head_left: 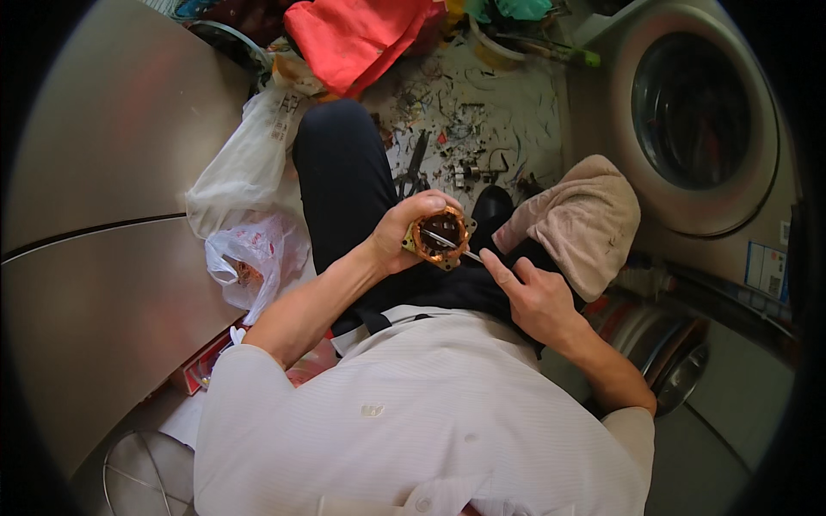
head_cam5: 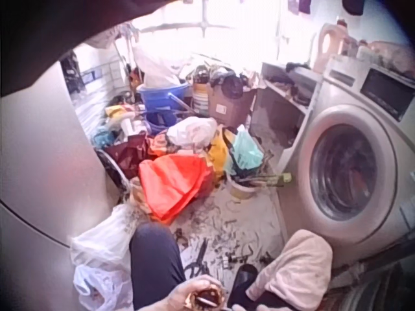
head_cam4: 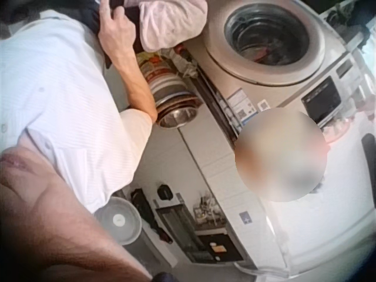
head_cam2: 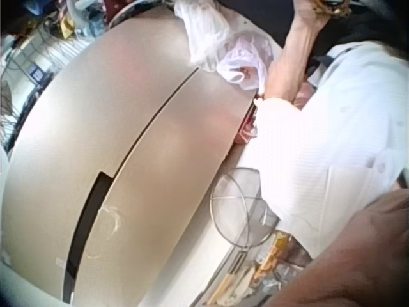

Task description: The person disassembles a motor stator by cutting and pulling copper coils with pliers, prying inside the metal core with a screwdriver, and pulling out copper wires using the pliers.

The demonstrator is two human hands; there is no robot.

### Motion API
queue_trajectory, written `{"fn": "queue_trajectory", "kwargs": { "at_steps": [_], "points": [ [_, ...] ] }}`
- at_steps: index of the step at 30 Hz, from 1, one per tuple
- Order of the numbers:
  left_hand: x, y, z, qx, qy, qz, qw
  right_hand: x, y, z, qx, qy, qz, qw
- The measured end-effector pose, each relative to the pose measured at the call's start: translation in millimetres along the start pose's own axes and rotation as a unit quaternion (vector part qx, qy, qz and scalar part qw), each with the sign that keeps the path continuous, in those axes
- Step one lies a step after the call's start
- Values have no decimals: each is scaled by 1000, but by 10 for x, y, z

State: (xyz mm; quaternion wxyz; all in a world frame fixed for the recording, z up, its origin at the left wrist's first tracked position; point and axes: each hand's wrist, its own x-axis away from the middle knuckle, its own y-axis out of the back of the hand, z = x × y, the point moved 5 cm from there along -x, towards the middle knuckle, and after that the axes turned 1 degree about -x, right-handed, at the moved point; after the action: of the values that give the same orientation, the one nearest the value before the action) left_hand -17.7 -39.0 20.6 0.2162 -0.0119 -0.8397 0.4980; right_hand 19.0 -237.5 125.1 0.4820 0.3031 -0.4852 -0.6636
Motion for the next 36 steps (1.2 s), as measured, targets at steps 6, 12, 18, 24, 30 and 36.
{"fn": "queue_trajectory", "kwargs": {
  "at_steps": [6,12,18,24,30,36],
  "points": [
    [-8,-25,-128,19,-9,-26,999,-106,43,-245,-107,-23,-1,994],
    [-8,21,-71,33,-18,-39,999,-40,25,-287,-116,-41,20,992],
    [20,-10,-24,53,2,-65,996,71,-38,-328,-296,-105,76,947],
    [40,29,-15,61,20,-9,998,219,-193,-511,-573,-245,256,739],
    [43,33,-51,56,-7,16,998,214,-236,-523,-601,-258,238,718],
    [-25,136,-79,31,-6,-26,999,83,-236,-398,-345,-54,0,937]
  ]
}}
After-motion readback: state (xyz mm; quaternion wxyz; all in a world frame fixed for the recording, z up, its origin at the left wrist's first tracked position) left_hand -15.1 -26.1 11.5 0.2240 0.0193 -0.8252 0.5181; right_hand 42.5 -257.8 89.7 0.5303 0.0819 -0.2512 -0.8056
